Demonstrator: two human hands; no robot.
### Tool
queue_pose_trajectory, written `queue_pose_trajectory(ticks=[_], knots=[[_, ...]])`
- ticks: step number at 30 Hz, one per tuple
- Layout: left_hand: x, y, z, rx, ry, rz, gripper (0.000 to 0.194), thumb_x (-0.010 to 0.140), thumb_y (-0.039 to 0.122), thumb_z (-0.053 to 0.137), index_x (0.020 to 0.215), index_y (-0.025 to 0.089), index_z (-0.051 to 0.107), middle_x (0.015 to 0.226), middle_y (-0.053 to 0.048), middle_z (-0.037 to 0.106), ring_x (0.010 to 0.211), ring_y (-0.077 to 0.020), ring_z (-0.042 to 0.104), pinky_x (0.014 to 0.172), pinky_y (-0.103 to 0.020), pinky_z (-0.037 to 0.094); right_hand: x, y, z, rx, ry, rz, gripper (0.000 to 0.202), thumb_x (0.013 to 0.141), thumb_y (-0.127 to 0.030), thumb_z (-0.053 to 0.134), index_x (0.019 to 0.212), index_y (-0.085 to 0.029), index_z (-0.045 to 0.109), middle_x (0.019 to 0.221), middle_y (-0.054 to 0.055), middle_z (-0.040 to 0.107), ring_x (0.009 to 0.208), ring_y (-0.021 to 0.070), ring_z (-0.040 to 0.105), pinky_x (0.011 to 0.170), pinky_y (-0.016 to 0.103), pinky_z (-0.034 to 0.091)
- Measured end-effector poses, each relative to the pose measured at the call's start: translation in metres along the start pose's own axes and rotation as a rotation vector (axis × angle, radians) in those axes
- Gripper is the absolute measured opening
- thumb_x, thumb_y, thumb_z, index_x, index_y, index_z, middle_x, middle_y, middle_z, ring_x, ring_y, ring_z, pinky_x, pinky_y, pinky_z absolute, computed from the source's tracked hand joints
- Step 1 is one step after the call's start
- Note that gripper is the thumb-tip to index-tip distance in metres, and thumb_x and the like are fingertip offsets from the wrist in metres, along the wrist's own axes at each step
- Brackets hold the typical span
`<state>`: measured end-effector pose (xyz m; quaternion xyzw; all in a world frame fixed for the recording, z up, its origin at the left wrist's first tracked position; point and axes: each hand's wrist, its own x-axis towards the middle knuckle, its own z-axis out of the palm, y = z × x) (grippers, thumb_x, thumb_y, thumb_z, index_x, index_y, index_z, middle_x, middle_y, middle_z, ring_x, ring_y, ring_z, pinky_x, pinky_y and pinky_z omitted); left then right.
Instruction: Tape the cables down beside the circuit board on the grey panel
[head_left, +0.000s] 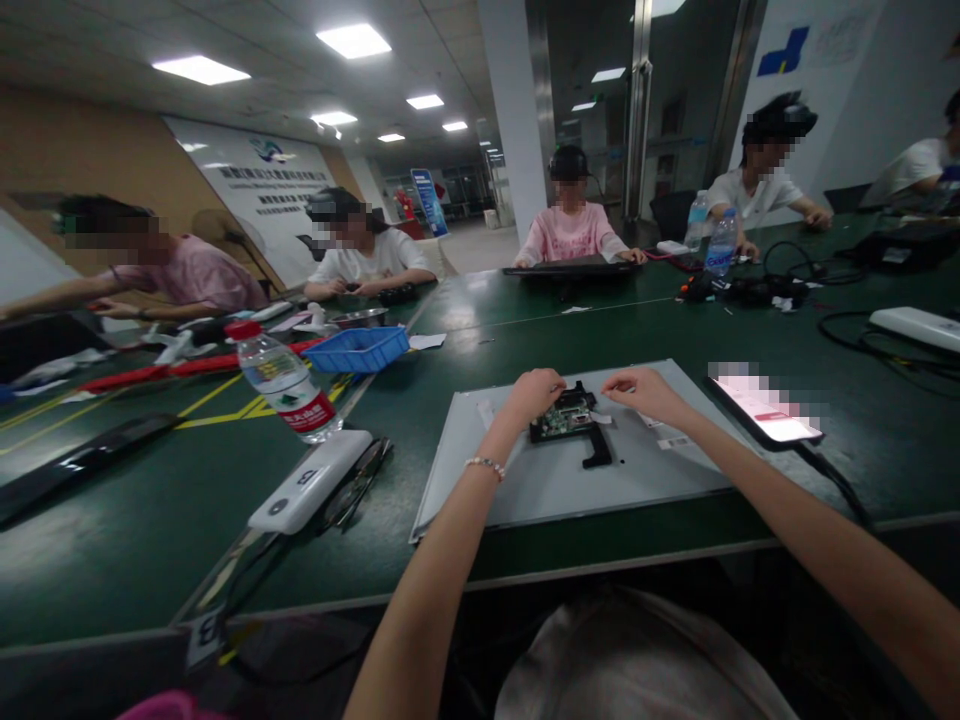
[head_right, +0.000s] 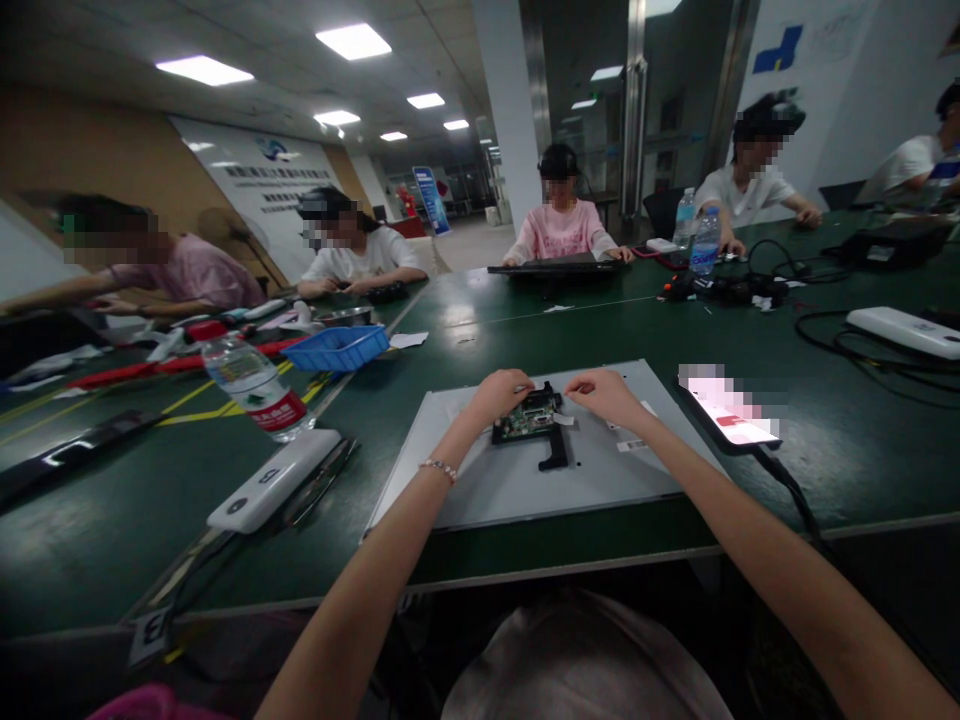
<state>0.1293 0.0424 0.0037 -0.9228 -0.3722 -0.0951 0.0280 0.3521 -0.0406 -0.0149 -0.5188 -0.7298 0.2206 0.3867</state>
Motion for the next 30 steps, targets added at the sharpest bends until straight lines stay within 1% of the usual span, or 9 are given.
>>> queue_pose_trajectory(ticks=[3, 5, 8, 13, 17, 22, 25, 27, 30], knots=[[-0.0008, 0.0009, 0.0003, 0.025, 0.019, 0.02, 0.024, 0.086, 0.019, 0.05, 0.096, 0.021, 0.072, 0.098, -0.006, 0.07, 0.092, -0.0183, 0.065, 0.087, -0.028, 0.048, 0.0001, 0.0012, 0.0008, -0.012, 0.013, -0.002, 0.017, 0.08, -0.027, 0.059, 0.083, -0.018, 0.072, 0.086, 0.005, 0.072, 0.078, 0.0197, 0.065, 0.075, 0.031, 0.048], [-0.0011, 0.0015, 0.0005, 0.015, 0.033, 0.018, 0.025, 0.088, 0.024, 0.05, 0.099, 0.02, 0.072, 0.098, -0.007, 0.07, 0.092, -0.0195, 0.065, 0.085, -0.028, 0.049, 0.0006, 0.0023, 0.0011, -0.024, 0.017, -0.001, 0.017, 0.079, -0.026, 0.059, 0.083, -0.018, 0.073, 0.084, 0.005, 0.072, 0.078, 0.0199, 0.065, 0.075, 0.031, 0.048], [0.0, 0.0013, 0.0002, -0.018, 0.014, 0.057, 0.026, 0.087, 0.029, 0.053, 0.104, 0.019, 0.07, 0.102, -0.007, 0.069, 0.094, -0.0197, 0.064, 0.086, -0.028, 0.049, 0.0006, 0.0024, 0.0007, -0.038, 0.011, -0.014, 0.017, 0.079, -0.025, 0.058, 0.084, -0.018, 0.073, 0.085, 0.005, 0.073, 0.078, 0.0199, 0.065, 0.076, 0.032, 0.047], [0.0024, 0.0007, -0.001, -0.03, -0.031, 0.061, 0.028, 0.084, 0.015, 0.051, 0.103, 0.019, 0.071, 0.103, -0.006, 0.069, 0.094, -0.0177, 0.063, 0.089, -0.027, 0.048, -0.0005, 0.0013, -0.0004, -0.054, -0.011, -0.028, 0.016, 0.08, -0.024, 0.058, 0.084, -0.018, 0.073, 0.088, 0.005, 0.072, 0.082, 0.0209, 0.065, 0.077, 0.033, 0.047], [0.0013, 0.0022, -0.0008, -0.031, -0.016, 0.039, 0.027, 0.084, 0.013, 0.051, 0.099, 0.018, 0.072, 0.1, -0.007, 0.07, 0.093, -0.0181, 0.064, 0.088, -0.028, 0.048, -0.0003, 0.0029, 0.001, -0.046, -0.034, -0.038, 0.016, 0.08, -0.022, 0.058, 0.085, -0.019, 0.072, 0.09, 0.005, 0.072, 0.083, 0.0206, 0.065, 0.079, 0.033, 0.048], [-0.0021, 0.0028, 0.0017, -0.041, 0.035, -0.011, 0.025, 0.086, 0.015, 0.05, 0.098, 0.019, 0.071, 0.1, -0.007, 0.069, 0.094, -0.0179, 0.063, 0.088, -0.029, 0.049, -0.0002, 0.0042, 0.0025, -0.031, -0.033, -0.03, 0.016, 0.081, -0.021, 0.057, 0.086, -0.019, 0.072, 0.09, 0.005, 0.072, 0.083, 0.0201, 0.065, 0.08, 0.034, 0.048], [-0.0036, 0.001, 0.0042, -0.086, 0.081, -0.038, 0.025, 0.087, 0.018, 0.049, 0.102, 0.018, 0.069, 0.105, -0.006, 0.068, 0.098, -0.0177, 0.062, 0.09, -0.028, 0.048, -0.0005, 0.0038, 0.0025, -0.043, -0.034, -0.031, 0.015, 0.081, -0.022, 0.058, 0.086, -0.019, 0.072, 0.09, 0.005, 0.072, 0.083, 0.0203, 0.065, 0.08, 0.034, 0.048], [-0.0038, -0.0008, 0.0058, -0.135, 0.101, -0.017, 0.026, 0.087, 0.021, 0.052, 0.107, 0.017, 0.068, 0.11, -0.007, 0.067, 0.102, -0.018, 0.061, 0.093, -0.029, 0.047, -0.0006, 0.0036, 0.0026, -0.051, -0.036, -0.023, 0.015, 0.081, -0.022, 0.058, 0.086, -0.019, 0.072, 0.09, 0.005, 0.072, 0.082, 0.0204, 0.065, 0.079, 0.034, 0.048], [-0.0028, -0.0034, 0.0073, -0.168, 0.08, 0.036, 0.027, 0.086, 0.027, 0.057, 0.108, 0.015, 0.067, 0.108, -0.008, 0.067, 0.101, -0.0187, 0.061, 0.093, -0.029, 0.047, -0.0004, 0.004, 0.0032, -0.049, -0.043, -0.017, 0.015, 0.08, -0.022, 0.058, 0.086, -0.02, 0.072, 0.09, 0.005, 0.072, 0.082, 0.0206, 0.065, 0.079, 0.034, 0.048]])
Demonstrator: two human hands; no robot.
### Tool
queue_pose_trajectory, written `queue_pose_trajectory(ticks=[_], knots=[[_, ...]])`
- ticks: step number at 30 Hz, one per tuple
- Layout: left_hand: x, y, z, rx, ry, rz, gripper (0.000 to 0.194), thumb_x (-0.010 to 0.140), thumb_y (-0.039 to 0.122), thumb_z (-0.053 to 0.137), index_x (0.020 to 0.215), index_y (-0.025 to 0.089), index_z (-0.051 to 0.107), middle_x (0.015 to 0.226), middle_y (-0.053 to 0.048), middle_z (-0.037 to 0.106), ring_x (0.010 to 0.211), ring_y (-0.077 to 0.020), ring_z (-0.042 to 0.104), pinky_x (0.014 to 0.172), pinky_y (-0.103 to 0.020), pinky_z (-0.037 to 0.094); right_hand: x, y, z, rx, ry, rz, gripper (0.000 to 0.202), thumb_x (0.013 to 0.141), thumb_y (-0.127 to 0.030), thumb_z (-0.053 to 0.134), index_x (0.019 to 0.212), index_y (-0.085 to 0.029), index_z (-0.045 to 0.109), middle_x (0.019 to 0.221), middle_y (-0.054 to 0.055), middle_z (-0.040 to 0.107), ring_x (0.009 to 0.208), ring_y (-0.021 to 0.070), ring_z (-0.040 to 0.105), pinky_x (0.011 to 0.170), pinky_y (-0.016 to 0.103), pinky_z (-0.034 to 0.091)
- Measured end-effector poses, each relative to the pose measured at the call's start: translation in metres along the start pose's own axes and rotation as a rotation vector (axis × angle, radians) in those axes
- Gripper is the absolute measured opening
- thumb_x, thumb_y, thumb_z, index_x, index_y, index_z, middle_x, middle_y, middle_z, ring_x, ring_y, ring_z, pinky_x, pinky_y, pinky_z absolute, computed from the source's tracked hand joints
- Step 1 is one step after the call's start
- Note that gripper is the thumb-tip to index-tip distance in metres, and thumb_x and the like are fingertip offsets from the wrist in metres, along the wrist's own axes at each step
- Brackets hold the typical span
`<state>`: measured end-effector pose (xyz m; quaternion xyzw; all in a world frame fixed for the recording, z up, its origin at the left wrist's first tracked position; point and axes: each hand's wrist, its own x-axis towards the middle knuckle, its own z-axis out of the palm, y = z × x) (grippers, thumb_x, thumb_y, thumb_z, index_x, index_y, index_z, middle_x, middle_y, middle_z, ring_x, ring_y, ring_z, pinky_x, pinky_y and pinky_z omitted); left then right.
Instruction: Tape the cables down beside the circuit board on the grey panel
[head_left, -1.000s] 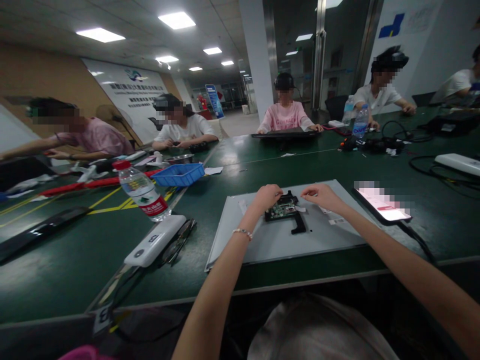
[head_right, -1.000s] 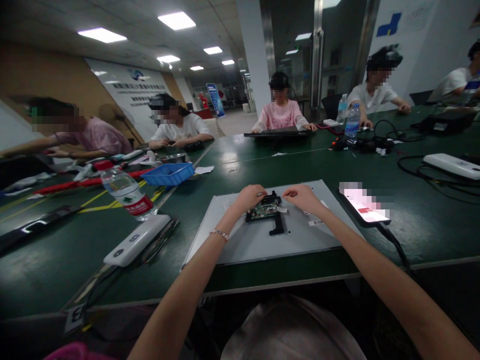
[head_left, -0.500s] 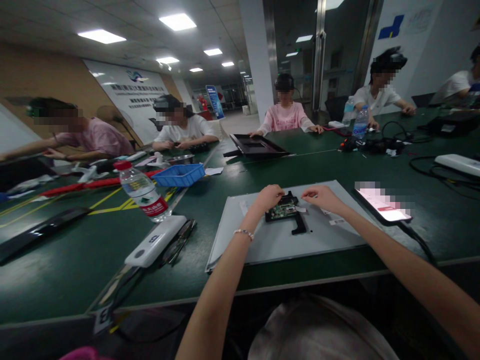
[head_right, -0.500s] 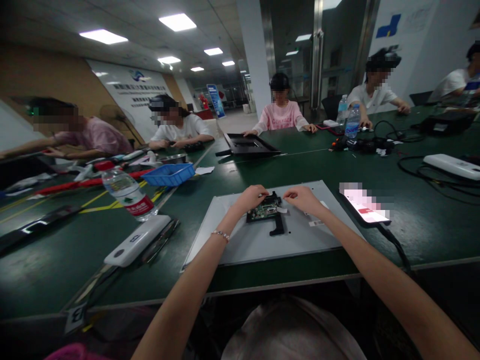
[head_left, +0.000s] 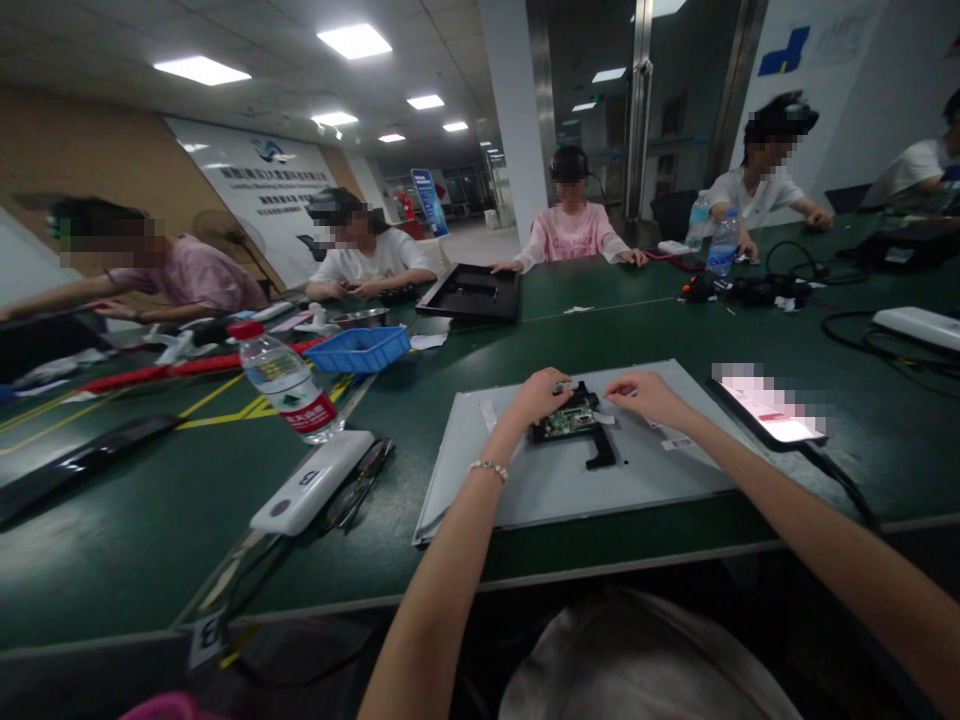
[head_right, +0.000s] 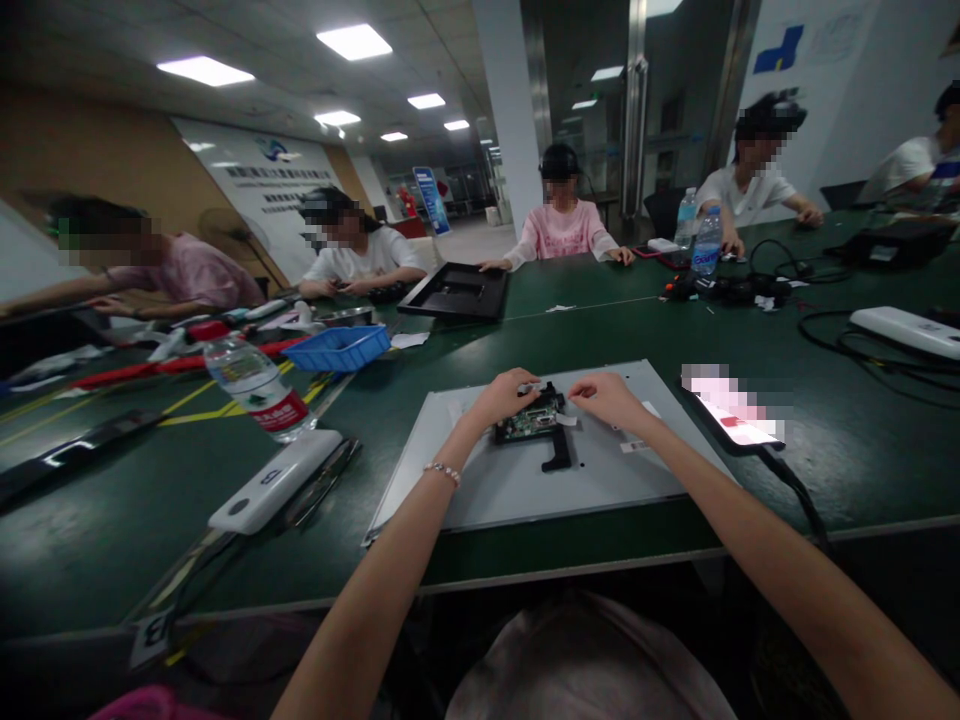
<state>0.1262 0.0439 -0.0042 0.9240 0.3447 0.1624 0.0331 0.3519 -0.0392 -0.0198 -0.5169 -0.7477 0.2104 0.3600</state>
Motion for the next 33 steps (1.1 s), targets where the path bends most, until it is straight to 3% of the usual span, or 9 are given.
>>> queue_pose_trajectory(ticks=[17, 22, 28, 33], knots=[[0.005, 0.001, 0.001, 0.089, -0.038, -0.024, 0.024, 0.084, 0.013, 0.052, 0.096, 0.017, 0.072, 0.097, -0.006, 0.069, 0.092, -0.0171, 0.063, 0.086, -0.028, 0.048, 0.002, 0.004, 0.005, 0.006, -0.034, 0.005, 0.016, 0.08, -0.024, 0.057, 0.083, -0.021, 0.072, 0.089, 0.004, 0.072, 0.081, 0.0208, 0.065, 0.078, 0.034, 0.049], [0.002, 0.007, -0.004, 0.12, 0.075, -0.04, 0.023, 0.088, 0.017, 0.049, 0.094, 0.018, 0.07, 0.098, -0.006, 0.067, 0.093, -0.0179, 0.062, 0.085, -0.028, 0.048, 0.001, 0.003, 0.006, 0.006, -0.028, 0.005, 0.015, 0.081, -0.024, 0.057, 0.085, -0.021, 0.071, 0.09, 0.004, 0.072, 0.082, 0.0207, 0.065, 0.079, 0.035, 0.05], [0.002, 0.014, -0.02, -0.088, 0.261, -0.077, 0.018, 0.086, 0.016, 0.052, 0.092, 0.017, 0.069, 0.094, -0.004, 0.068, 0.091, -0.0156, 0.061, 0.084, -0.026, 0.048, 0.002, -0.005, 0.01, 0.112, 0.099, -0.025, 0.027, 0.082, -0.023, 0.058, 0.107, -0.019, 0.066, 0.106, 0.008, 0.069, 0.089, 0.0193, 0.066, 0.076, 0.031, 0.053], [0.001, 0.025, -0.022, -0.329, 0.269, -0.024, 0.014, 0.083, 0.016, 0.056, 0.088, 0.017, 0.07, 0.087, -0.002, 0.069, 0.083, -0.0134, 0.062, 0.074, -0.023, 0.049, 0.007, -0.011, 0.018, 0.209, 0.185, -0.071, 0.034, 0.08, -0.024, 0.06, 0.114, -0.021, 0.063, 0.114, 0.008, 0.066, 0.09, 0.019, 0.067, 0.07, 0.029, 0.055]])
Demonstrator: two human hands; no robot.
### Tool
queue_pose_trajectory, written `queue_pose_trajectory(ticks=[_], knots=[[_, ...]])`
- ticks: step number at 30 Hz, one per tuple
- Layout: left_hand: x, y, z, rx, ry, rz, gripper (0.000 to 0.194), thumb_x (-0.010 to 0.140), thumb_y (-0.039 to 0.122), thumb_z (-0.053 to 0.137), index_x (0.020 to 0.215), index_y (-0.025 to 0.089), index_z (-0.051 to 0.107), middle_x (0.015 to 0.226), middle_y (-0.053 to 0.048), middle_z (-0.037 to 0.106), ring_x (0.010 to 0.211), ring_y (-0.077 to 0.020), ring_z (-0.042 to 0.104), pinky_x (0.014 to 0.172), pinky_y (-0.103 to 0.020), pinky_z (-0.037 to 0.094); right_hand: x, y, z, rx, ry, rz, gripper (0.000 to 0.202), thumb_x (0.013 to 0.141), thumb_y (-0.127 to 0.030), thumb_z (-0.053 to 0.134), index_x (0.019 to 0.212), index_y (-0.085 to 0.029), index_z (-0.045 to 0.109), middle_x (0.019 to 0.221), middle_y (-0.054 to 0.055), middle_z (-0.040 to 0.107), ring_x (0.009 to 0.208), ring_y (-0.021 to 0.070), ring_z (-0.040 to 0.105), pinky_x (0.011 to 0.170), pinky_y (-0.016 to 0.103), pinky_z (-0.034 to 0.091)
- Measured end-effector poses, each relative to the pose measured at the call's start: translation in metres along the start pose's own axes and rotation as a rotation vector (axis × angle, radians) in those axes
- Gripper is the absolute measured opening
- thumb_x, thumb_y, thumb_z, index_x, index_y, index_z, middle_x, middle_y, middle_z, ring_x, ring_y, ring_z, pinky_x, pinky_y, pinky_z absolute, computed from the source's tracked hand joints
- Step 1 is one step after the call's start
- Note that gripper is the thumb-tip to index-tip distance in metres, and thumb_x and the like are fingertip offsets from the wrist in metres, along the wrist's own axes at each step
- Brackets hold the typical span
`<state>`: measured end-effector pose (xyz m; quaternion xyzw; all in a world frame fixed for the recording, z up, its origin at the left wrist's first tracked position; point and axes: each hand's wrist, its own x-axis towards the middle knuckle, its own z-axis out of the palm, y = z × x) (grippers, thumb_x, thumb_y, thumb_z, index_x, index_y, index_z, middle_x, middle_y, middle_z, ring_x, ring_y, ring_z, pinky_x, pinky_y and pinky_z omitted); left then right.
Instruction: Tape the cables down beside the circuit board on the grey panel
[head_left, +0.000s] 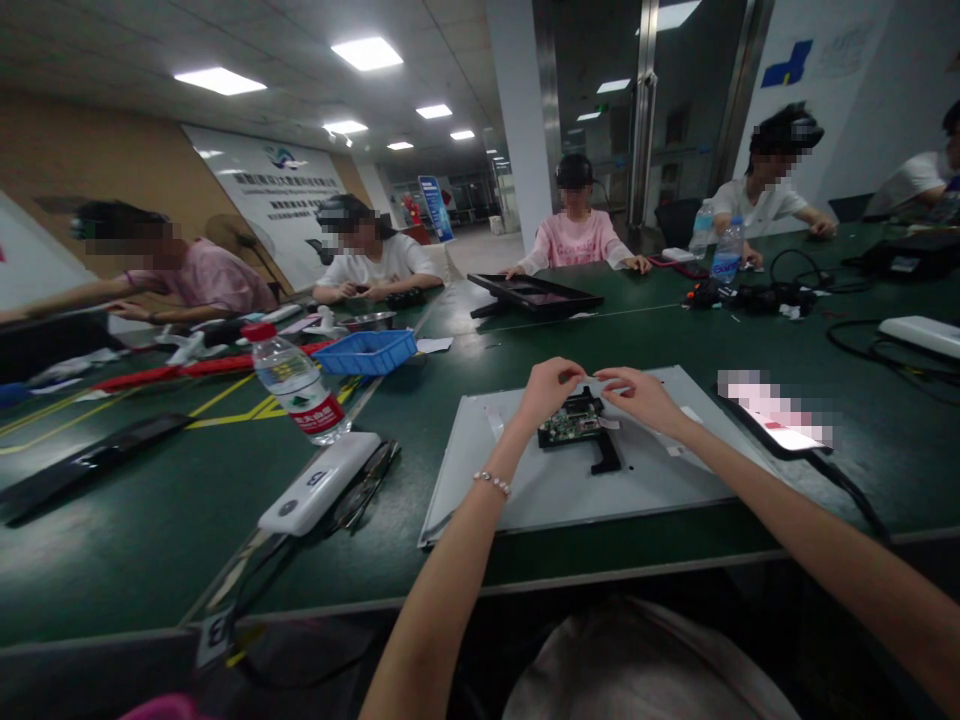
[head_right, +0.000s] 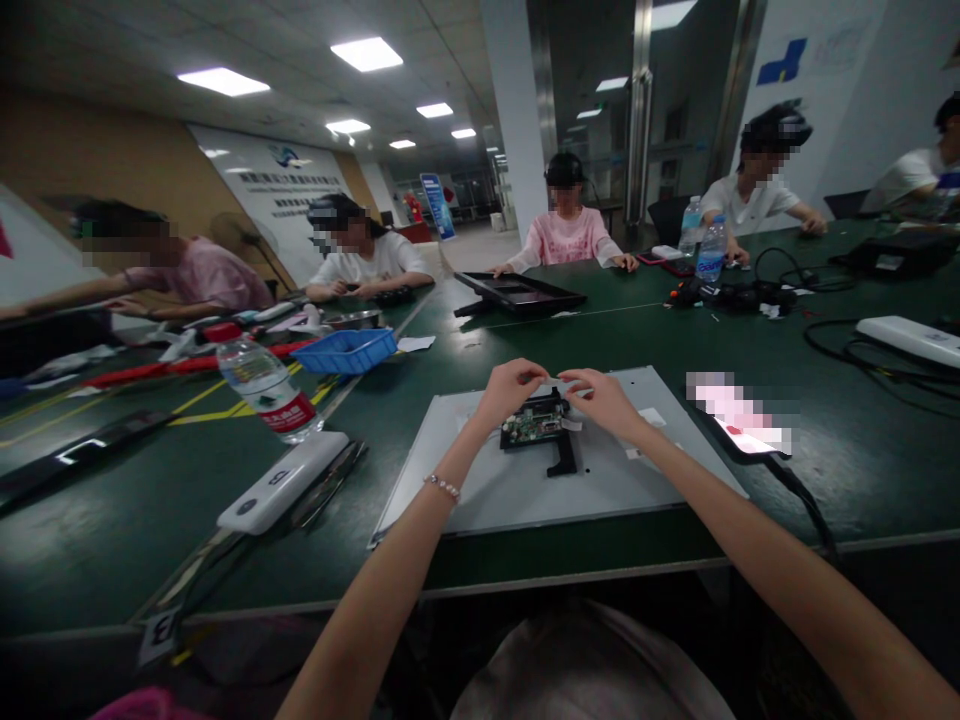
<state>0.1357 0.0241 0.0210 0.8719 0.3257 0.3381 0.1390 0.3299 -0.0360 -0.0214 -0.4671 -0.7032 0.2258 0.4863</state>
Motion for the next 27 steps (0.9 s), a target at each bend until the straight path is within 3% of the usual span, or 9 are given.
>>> queue_pose_trajectory(ticks=[6, 11, 17, 22, 27], knots=[[-0.001, 0.014, 0.007, -0.212, -0.006, -0.013, 0.013, 0.08, 0.017, 0.059, 0.084, 0.016, 0.072, 0.084, -0.003, 0.071, 0.079, -0.0136, 0.064, 0.07, -0.022, 0.049, 0.003, 0.004, 0.004, 0.057, 0.097, -0.034, 0.021, 0.079, -0.03, 0.063, 0.095, -0.018, 0.07, 0.095, 0.007, 0.072, 0.082, 0.0201, 0.068, 0.074, 0.033, 0.055], [-0.002, 0.014, 0.008, -0.272, -0.025, -0.053, 0.014, 0.08, 0.018, 0.059, 0.083, 0.015, 0.072, 0.082, -0.003, 0.072, 0.077, -0.0137, 0.065, 0.07, -0.022, 0.05, 0.001, 0.0, 0.0, 0.036, 0.146, -0.027, 0.019, 0.08, -0.033, 0.063, 0.088, -0.018, 0.072, 0.087, 0.006, 0.073, 0.078, 0.0204, 0.068, 0.073, 0.033, 0.055], [-0.004, 0.011, 0.005, -0.158, -0.051, -0.047, 0.015, 0.08, 0.016, 0.057, 0.084, 0.016, 0.071, 0.084, -0.002, 0.072, 0.08, -0.0136, 0.065, 0.076, -0.023, 0.05, -0.001, -0.007, -0.002, -0.058, 0.156, -0.078, 0.02, 0.082, -0.032, 0.061, 0.091, -0.019, 0.073, 0.09, 0.006, 0.073, 0.081, 0.0195, 0.067, 0.071, 0.03, 0.053], [-0.007, 0.011, -0.016, 0.07, -0.132, -0.008, 0.019, 0.08, 0.015, 0.054, 0.091, 0.017, 0.069, 0.09, -0.002, 0.071, 0.084, -0.0145, 0.064, 0.079, -0.024, 0.049, -0.002, -0.008, -0.007, -0.154, 0.12, -0.143, 0.021, 0.087, -0.029, 0.055, 0.096, -0.021, 0.073, 0.095, 0.005, 0.072, 0.084, 0.0184, 0.066, 0.07, 0.028, 0.052], [-0.024, -0.003, -0.035, 0.224, -0.143, -0.096, 0.022, 0.081, 0.016, 0.054, 0.098, 0.016, 0.068, 0.097, -0.005, 0.07, 0.09, -0.0171, 0.064, 0.084, -0.027, 0.049, 0.004, -0.005, -0.009, -0.252, 0.083, -0.204, 0.019, 0.088, -0.026, 0.055, 0.096, -0.021, 0.072, 0.094, 0.004, 0.072, 0.086, 0.0179, 0.064, 0.074, 0.028, 0.05]])
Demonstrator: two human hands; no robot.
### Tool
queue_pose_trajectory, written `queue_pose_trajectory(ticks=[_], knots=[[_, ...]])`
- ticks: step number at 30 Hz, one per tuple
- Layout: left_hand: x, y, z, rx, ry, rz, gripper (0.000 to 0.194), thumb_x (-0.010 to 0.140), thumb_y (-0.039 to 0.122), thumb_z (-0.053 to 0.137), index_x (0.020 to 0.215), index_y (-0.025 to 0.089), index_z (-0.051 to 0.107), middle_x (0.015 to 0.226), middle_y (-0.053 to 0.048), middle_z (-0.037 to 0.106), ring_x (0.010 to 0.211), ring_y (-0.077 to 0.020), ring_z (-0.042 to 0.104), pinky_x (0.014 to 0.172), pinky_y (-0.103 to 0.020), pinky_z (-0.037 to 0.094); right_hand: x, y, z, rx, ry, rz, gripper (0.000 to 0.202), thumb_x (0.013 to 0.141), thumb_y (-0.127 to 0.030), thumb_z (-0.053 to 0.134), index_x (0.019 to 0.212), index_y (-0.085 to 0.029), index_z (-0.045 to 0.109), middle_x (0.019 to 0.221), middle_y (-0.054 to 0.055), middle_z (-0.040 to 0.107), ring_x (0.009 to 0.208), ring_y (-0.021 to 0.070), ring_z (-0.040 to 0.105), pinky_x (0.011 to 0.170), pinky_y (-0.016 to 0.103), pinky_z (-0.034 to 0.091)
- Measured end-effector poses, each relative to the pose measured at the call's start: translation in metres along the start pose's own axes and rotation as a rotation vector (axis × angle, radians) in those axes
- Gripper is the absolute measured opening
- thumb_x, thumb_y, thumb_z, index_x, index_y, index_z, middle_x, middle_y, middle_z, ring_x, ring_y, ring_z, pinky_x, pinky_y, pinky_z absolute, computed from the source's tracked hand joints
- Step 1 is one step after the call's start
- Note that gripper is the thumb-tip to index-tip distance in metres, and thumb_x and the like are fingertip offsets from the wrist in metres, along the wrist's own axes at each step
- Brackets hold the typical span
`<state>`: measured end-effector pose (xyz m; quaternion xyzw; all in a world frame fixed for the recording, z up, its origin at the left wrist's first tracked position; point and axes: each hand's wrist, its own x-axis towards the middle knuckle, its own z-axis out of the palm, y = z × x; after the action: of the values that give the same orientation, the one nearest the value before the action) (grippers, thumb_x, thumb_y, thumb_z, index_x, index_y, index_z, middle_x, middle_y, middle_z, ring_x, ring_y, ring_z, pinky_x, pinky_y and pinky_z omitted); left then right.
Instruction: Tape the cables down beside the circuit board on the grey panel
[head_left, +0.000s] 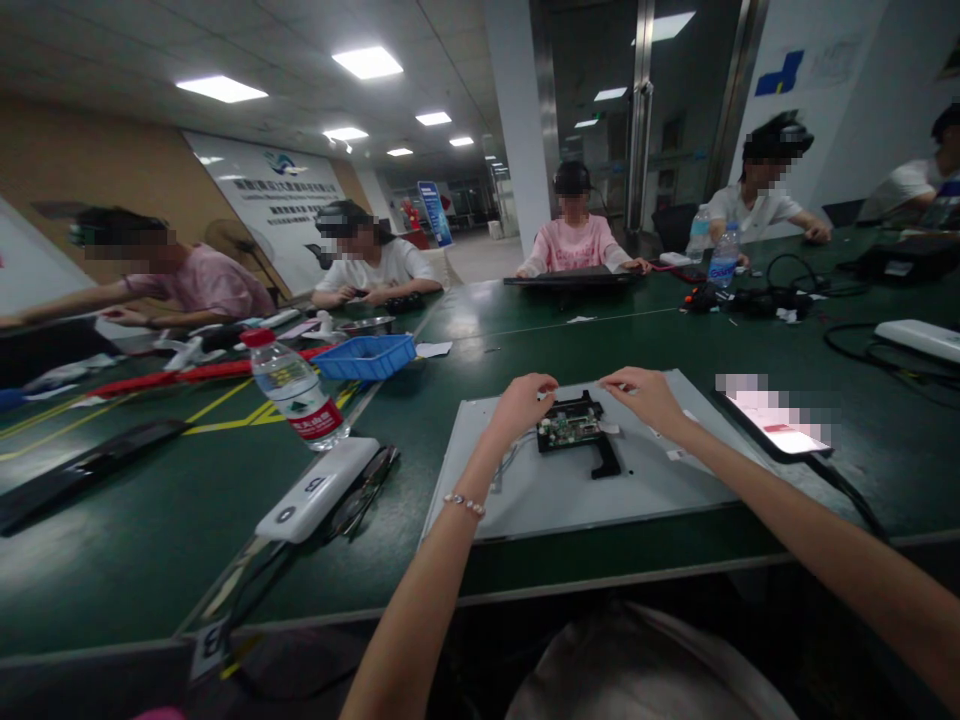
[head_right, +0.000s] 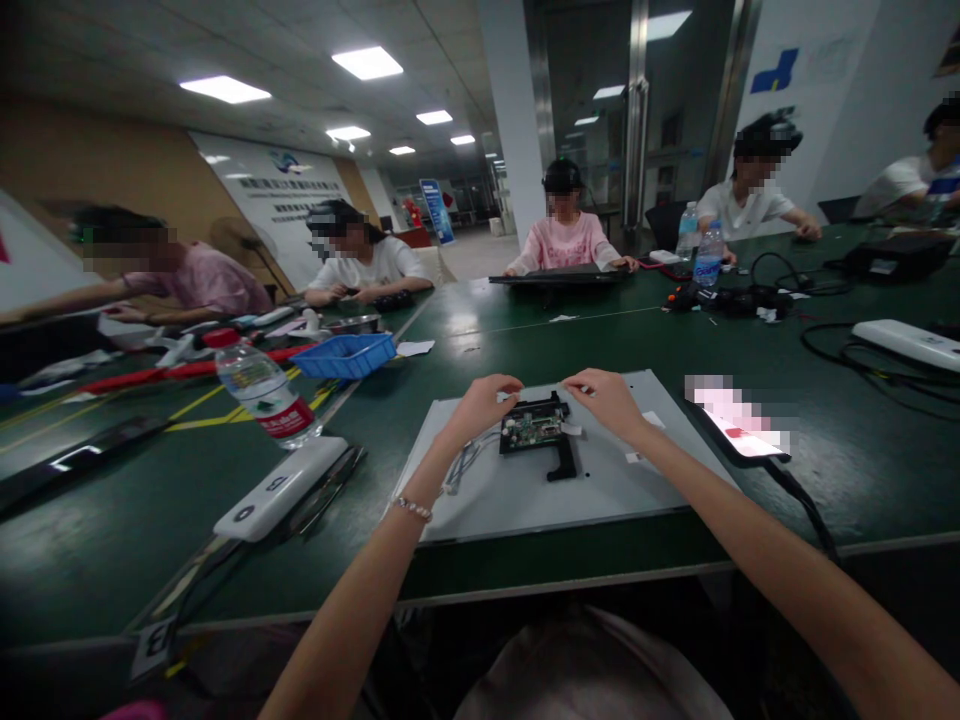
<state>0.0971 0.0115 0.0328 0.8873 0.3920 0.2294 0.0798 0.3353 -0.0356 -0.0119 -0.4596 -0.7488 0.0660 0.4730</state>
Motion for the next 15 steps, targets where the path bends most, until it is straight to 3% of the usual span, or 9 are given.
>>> queue_pose_trajectory(ticks=[6, 15], knots=[[-0.014, -0.02, 0.016, 0.104, 0.02, -0.12, 0.024, 0.081, 0.016, 0.054, 0.101, 0.014, 0.068, 0.101, -0.007, 0.068, 0.096, -0.0199, 0.062, 0.091, -0.029, 0.047, 0.021, 0.0, 0.012, -0.185, -0.159, -0.07, 0.02, 0.089, -0.023, 0.053, 0.099, -0.021, 0.07, 0.093, 0.004, 0.072, 0.084, 0.018, 0.064, 0.078, 0.028, 0.047], [-0.017, -0.025, 0.022, 0.174, -0.018, -0.185, 0.029, 0.079, 0.014, 0.055, 0.105, 0.016, 0.067, 0.101, -0.007, 0.068, 0.094, -0.0197, 0.063, 0.089, -0.028, 0.048, 0.05, -0.01, 0.057, -0.387, -0.359, -0.04, 0.019, 0.089, -0.023, 0.055, 0.095, -0.019, 0.073, 0.102, 0.006, 0.071, 0.098, 0.0193, 0.063, 0.083, 0.026, 0.045]])
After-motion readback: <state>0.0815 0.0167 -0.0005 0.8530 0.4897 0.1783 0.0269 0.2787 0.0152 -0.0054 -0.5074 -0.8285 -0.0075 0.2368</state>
